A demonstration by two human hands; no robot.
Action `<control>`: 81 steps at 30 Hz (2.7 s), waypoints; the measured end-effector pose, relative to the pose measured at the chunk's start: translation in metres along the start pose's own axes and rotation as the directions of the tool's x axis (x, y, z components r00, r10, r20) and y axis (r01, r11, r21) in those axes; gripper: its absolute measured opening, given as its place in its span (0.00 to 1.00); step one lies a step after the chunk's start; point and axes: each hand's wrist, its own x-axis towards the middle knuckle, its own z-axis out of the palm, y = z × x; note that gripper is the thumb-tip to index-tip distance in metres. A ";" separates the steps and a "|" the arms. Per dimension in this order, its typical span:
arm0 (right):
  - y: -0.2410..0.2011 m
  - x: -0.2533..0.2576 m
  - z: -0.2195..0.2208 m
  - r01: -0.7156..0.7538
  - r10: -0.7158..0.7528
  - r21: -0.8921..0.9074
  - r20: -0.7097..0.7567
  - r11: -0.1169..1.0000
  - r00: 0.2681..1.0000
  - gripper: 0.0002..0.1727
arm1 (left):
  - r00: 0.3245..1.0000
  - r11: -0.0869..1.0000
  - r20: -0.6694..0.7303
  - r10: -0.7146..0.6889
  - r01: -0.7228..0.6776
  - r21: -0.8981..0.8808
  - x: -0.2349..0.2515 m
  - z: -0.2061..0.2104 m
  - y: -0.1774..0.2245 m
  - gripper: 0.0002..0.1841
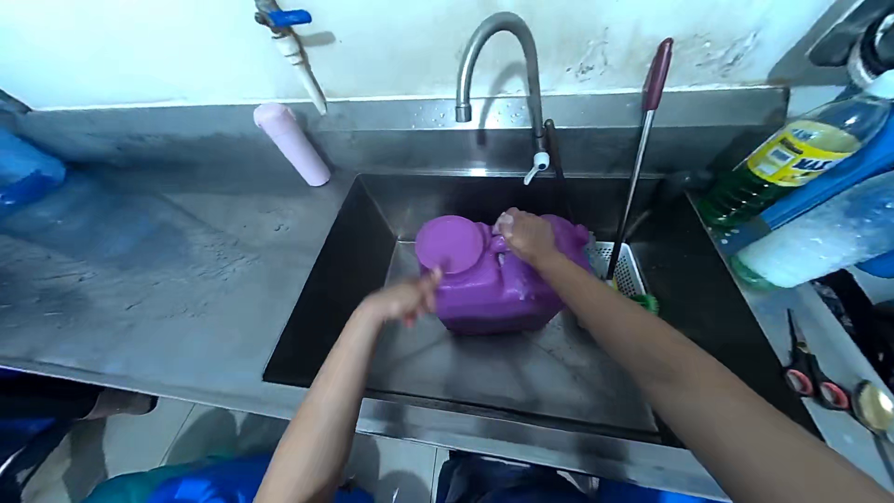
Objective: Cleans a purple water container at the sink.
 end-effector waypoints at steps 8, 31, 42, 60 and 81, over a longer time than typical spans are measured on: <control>0.013 -0.023 -0.008 -0.020 0.112 0.390 -0.215 0.921 0.970 0.26 | 0.927 0.930 -0.224 0.300 -0.233 0.284 0.083 -0.013 0.032 0.61; -0.018 -0.181 0.006 -0.171 0.145 0.369 0.098 0.914 0.985 0.28 | 0.782 -0.042 0.245 0.573 0.327 -0.944 0.025 0.143 0.001 0.40; -0.045 -0.187 0.023 -0.142 0.066 0.257 0.282 0.956 0.957 0.37 | 0.825 0.697 0.349 0.445 -0.075 -0.713 0.030 0.099 -0.042 0.26; -0.011 -0.182 0.003 0.343 -0.304 0.204 -0.202 0.917 0.931 0.07 | 0.827 -0.016 -0.089 0.555 -0.096 -0.995 0.019 0.127 0.034 0.34; 0.094 -0.253 -0.013 0.137 0.077 0.591 -0.323 0.795 0.943 0.34 | 0.904 0.459 0.192 0.381 -0.005 -0.888 0.043 0.235 0.146 0.32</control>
